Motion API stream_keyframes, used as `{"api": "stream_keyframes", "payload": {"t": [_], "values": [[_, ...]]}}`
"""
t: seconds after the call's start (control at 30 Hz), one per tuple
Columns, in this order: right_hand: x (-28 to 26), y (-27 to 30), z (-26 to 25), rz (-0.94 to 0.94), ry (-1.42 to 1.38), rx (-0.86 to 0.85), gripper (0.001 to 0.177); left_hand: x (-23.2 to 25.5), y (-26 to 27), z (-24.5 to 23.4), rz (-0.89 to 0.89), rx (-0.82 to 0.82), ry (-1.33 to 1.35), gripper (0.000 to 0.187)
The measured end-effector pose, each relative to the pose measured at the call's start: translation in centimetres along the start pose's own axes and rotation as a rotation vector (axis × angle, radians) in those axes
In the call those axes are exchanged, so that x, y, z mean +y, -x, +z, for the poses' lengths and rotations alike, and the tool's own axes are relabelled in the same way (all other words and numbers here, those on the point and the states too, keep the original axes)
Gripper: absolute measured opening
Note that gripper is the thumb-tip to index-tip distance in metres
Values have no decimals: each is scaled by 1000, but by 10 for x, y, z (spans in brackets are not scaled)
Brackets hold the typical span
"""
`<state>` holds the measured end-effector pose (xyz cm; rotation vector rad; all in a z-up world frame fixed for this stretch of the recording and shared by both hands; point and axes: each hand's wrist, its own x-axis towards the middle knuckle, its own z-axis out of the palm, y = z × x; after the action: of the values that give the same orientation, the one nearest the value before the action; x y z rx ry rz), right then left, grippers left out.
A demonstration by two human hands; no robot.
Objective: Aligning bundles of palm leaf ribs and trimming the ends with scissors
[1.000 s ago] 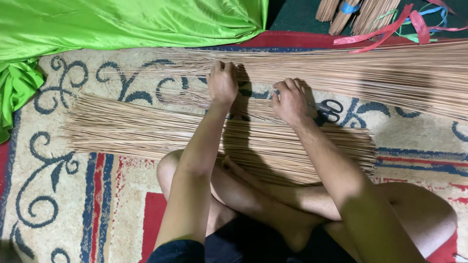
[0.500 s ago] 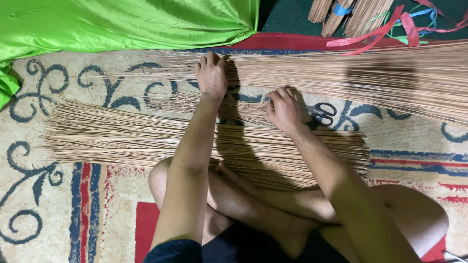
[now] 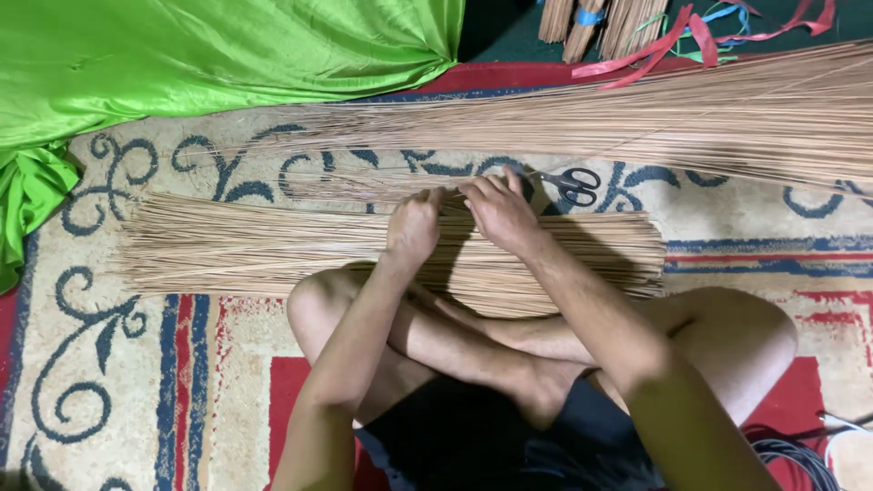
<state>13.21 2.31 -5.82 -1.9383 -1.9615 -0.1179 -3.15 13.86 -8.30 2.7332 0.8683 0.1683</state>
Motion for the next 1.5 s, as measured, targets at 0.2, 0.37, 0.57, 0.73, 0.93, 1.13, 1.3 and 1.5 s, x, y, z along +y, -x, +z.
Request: {"api": "stream_keyframes", "payload": {"t": [0.2,0.37,0.57,0.73,0.93,1.13,1.3,1.5], "values": [[23,50,-12,-57,132,47,14,-27,48,11,113,141,-13,22],[62,88,-50,-11,92,1,15,-50,73,-29,144,178,-65,22],[83,101,-26,1,195,114,9,-6,62,-63,164,260,-129,15],[38,81,-24,-62,188,201,7,66,39,-37,265,336,-194,9],[46,102,-19,-54,103,182,9,70,43,-32,290,345,-145,10],[96,159,-35,42,181,80,15,0,65,-49,206,291,-182,23],[92,164,-34,80,265,93,11,11,63,-42,250,342,-205,10],[32,118,-12,2,120,134,17,102,47,-16,360,369,-186,9]]}}
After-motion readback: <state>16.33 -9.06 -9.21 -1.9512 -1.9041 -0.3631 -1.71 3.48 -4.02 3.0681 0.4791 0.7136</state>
